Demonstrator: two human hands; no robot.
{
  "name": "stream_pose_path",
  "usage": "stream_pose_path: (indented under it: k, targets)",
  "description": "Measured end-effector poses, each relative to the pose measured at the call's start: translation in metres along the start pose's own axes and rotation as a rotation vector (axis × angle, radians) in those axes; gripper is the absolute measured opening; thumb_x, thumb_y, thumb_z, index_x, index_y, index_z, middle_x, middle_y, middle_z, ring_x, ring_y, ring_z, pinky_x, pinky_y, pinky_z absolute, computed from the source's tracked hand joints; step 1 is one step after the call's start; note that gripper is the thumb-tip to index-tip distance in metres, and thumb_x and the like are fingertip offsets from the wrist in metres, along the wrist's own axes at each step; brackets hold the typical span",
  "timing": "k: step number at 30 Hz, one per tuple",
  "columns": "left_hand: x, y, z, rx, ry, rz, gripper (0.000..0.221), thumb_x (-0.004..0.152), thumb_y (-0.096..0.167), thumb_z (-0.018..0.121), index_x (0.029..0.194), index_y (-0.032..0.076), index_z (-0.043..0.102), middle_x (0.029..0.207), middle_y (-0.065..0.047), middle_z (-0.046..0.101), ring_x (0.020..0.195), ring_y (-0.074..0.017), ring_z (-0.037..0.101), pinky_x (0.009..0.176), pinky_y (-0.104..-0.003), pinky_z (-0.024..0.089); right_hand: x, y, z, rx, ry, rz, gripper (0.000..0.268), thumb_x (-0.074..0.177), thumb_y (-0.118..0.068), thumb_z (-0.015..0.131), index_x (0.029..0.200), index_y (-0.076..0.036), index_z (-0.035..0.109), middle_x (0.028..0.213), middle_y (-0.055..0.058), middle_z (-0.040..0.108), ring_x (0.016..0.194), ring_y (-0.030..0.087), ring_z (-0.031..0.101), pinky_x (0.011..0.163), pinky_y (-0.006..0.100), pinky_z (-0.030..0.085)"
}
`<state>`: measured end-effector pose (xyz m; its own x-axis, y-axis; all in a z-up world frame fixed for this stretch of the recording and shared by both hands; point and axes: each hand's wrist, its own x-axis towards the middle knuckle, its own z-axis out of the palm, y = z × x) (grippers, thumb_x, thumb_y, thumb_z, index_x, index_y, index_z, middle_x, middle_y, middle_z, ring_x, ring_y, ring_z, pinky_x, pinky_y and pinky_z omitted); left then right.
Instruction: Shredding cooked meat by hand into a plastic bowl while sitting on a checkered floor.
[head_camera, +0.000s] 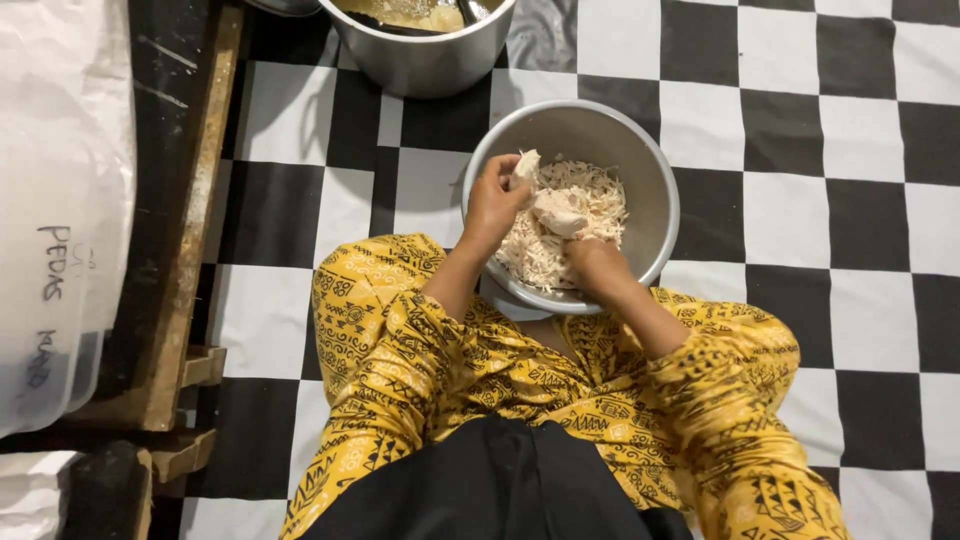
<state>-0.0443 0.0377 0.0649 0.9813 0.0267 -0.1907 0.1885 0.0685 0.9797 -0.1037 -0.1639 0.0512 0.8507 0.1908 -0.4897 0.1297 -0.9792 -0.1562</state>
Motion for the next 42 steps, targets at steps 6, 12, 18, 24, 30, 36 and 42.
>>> stream_pose_path:
  k: [6, 12, 18, 24, 30, 36, 42]
  targets:
    - [0.007, -0.002, -0.004, 0.005, 0.022, 0.095, 0.048, 0.078, 0.006, 0.077, 0.125, 0.007, 0.067, 0.111, -0.019, 0.075, 0.108, -0.0324, 0.071, 0.092, -0.04, 0.058, 0.037, 0.092, 0.004, -0.098, 0.291, 0.076, 0.02, 0.089, -0.027, 0.062, 0.096, -0.014, 0.076, 0.081, 0.019, 0.072, 0.085, 0.042, 0.073, 0.072, 0.055, 0.06]
    - [0.017, -0.016, 0.01, 0.016, 0.034, 0.212, 0.044, 0.08, 0.005, 0.082, 0.121, 0.009, 0.069, 0.112, -0.017, 0.075, 0.112, -0.0336, 0.069, 0.095, -0.044, 0.056, 0.045, 0.09, 0.002, -0.074, 0.363, 0.007, 0.022, 0.083, -0.026, 0.077, 0.104, -0.019, 0.081, 0.087, 0.012, 0.065, 0.088, 0.038, 0.069, 0.076, 0.052, 0.062]
    - [0.011, -0.009, 0.025, 0.384, -0.139, 0.107, 0.046, 0.078, 0.025, 0.082, 0.122, 0.032, 0.069, 0.094, -0.009, 0.078, 0.098, -0.0289, 0.075, 0.083, -0.04, 0.061, 0.007, -0.012, -0.06, 1.058, 0.498, -0.205, 0.059, 0.102, -0.022, 0.07, 0.152, -0.01, 0.042, 0.13, 0.034, 0.055, 0.116, 0.049, 0.062, 0.089, 0.05, 0.055]
    - [0.002, -0.002, 0.026, 0.224, -0.47, 0.084, 0.074, 0.072, 0.011, 0.077, 0.14, 0.026, 0.055, 0.09, -0.008, 0.077, 0.085, -0.0213, 0.074, 0.081, -0.033, 0.058, 0.021, 0.009, -0.037, 1.322, 0.579, -0.176, 0.048, 0.092, -0.017, 0.078, 0.133, -0.003, 0.058, 0.11, 0.006, 0.058, 0.087, 0.012, 0.06, 0.069, 0.022, 0.06]
    - [0.003, -0.005, 0.017, -0.022, -0.371, 0.061, 0.043, 0.074, 0.006, 0.084, 0.115, 0.005, 0.072, 0.103, -0.018, 0.074, 0.085, -0.0188, 0.071, 0.064, -0.031, 0.061, 0.006, 0.061, -0.04, 1.286, 0.65, -0.166, 0.04, 0.091, -0.006, 0.077, 0.126, 0.003, 0.061, 0.087, 0.009, 0.059, 0.071, 0.013, 0.059, 0.06, 0.025, 0.055]
    - [0.006, -0.021, 0.031, -0.024, -0.266, 0.097, 0.036, 0.07, 0.013, 0.092, 0.102, 0.005, 0.077, 0.097, -0.014, 0.069, 0.082, -0.0202, 0.073, 0.062, -0.031, 0.062, -0.014, 0.021, -0.048, 1.035, 0.521, -0.179, 0.033, 0.098, -0.018, 0.073, 0.129, -0.007, 0.068, 0.114, 0.018, 0.071, 0.104, 0.027, 0.068, 0.095, 0.042, 0.054]
    - [-0.004, -0.001, 0.019, 0.031, -0.315, 0.102, 0.029, 0.084, 0.015, 0.083, 0.112, 0.009, 0.077, 0.103, -0.014, 0.069, 0.092, -0.0268, 0.075, 0.075, -0.034, 0.063, -0.005, 0.007, -0.043, 1.339, 0.522, -0.27, 0.043, 0.089, -0.006, 0.08, 0.127, 0.004, 0.064, 0.1, 0.013, 0.066, 0.079, 0.017, 0.066, 0.066, 0.029, 0.061]
